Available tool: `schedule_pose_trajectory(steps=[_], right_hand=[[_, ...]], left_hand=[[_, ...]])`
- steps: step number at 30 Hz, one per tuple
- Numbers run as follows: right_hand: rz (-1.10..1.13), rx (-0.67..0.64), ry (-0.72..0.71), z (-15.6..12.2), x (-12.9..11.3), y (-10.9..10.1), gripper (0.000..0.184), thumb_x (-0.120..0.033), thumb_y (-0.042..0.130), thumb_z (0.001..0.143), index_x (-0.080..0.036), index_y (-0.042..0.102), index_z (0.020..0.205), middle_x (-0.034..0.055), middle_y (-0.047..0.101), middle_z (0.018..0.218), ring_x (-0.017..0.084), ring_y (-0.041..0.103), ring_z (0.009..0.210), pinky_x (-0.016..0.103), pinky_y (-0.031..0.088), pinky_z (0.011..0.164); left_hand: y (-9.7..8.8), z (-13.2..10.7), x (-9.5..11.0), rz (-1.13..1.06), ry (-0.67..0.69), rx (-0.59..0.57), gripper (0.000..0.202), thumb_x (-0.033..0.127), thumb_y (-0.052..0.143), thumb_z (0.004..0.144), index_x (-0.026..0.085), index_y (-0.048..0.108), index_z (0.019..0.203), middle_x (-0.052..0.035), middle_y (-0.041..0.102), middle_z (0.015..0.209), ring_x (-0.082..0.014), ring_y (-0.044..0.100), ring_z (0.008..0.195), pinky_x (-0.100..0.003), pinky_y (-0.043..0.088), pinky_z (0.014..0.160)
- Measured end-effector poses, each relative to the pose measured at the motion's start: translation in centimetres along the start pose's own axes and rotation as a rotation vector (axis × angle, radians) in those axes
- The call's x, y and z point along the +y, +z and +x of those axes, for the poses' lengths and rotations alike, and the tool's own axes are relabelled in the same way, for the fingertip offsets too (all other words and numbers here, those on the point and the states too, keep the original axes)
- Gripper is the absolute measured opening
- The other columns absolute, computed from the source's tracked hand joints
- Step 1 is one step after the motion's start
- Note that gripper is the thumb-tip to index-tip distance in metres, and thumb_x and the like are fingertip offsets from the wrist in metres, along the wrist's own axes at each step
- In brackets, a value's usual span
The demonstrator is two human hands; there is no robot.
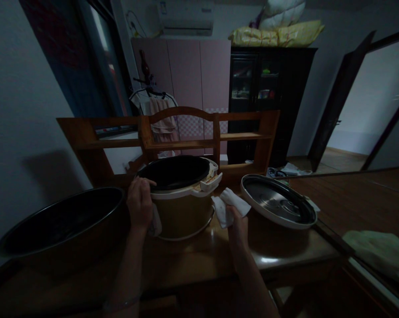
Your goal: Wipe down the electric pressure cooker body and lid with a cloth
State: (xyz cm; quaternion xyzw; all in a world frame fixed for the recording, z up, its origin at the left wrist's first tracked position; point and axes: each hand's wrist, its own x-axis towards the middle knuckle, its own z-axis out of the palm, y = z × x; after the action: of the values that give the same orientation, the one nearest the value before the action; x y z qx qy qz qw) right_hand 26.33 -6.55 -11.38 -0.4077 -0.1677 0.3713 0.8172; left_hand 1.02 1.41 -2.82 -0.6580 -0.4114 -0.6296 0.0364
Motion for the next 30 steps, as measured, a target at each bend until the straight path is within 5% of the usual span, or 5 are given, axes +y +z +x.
schedule_pose_trajectory(steps=[6, 13, 19, 30], right_hand=[[-0.042, 0.013, 0.06, 0.6, 0.8, -0.2, 0.041, -0.043, 0.071, 0.072, -0.013, 0.074, 0.1, 0.0094, 0.077, 0.099, 0.027, 0.073, 0.086, 0.033, 0.059, 0.068], [-0.163, -0.019, -0.018, 0.6, 0.8, -1.0, 0.048, -0.041, 0.078, 0.066, -0.016, 0.071, 0.107, 0.0091, 0.076, 0.1, 0.028, 0.072, 0.087, 0.034, 0.058, 0.071], [-0.268, -0.096, -0.114, 0.5, -0.1, -1.7, 0.043, -0.041, 0.085, 0.064, -0.013, 0.075, 0.095, 0.0085, 0.077, 0.089, 0.026, 0.068, 0.082, 0.032, 0.052, 0.073], [-0.249, -0.168, -0.148, -0.3, -0.5, -1.5, 0.037, -0.042, 0.068, 0.08, -0.014, 0.077, 0.102, 0.0048, 0.075, 0.091, 0.022, 0.065, 0.082, 0.029, 0.049, 0.073]], left_hand=[[0.1, 0.0, -0.1, -0.017, 0.002, 0.009, 0.04, 0.042, 0.029, 0.103, 0.023, 0.059, 0.085, -0.0041, 0.061, 0.091, -0.021, 0.056, 0.105, -0.037, 0.04, 0.105], [0.1, 0.0, -0.2, -0.02, 0.007, 0.008, 0.04, 0.042, 0.029, 0.103, 0.023, 0.059, 0.085, -0.0045, 0.061, 0.092, -0.0212, 0.056, 0.104, -0.038, 0.04, 0.105], [0.1, 0.0, -0.4, -0.008, 0.021, 0.011, 0.04, 0.042, 0.029, 0.103, 0.023, 0.059, 0.085, -0.0046, 0.061, 0.092, -0.0219, 0.056, 0.106, -0.039, 0.039, 0.106], [0.1, -0.1, -0.2, -0.008, 0.009, 0.003, 0.04, 0.043, 0.028, 0.103, 0.023, 0.059, 0.085, -0.005, 0.061, 0.093, -0.0217, 0.056, 0.106, -0.038, 0.04, 0.104]])
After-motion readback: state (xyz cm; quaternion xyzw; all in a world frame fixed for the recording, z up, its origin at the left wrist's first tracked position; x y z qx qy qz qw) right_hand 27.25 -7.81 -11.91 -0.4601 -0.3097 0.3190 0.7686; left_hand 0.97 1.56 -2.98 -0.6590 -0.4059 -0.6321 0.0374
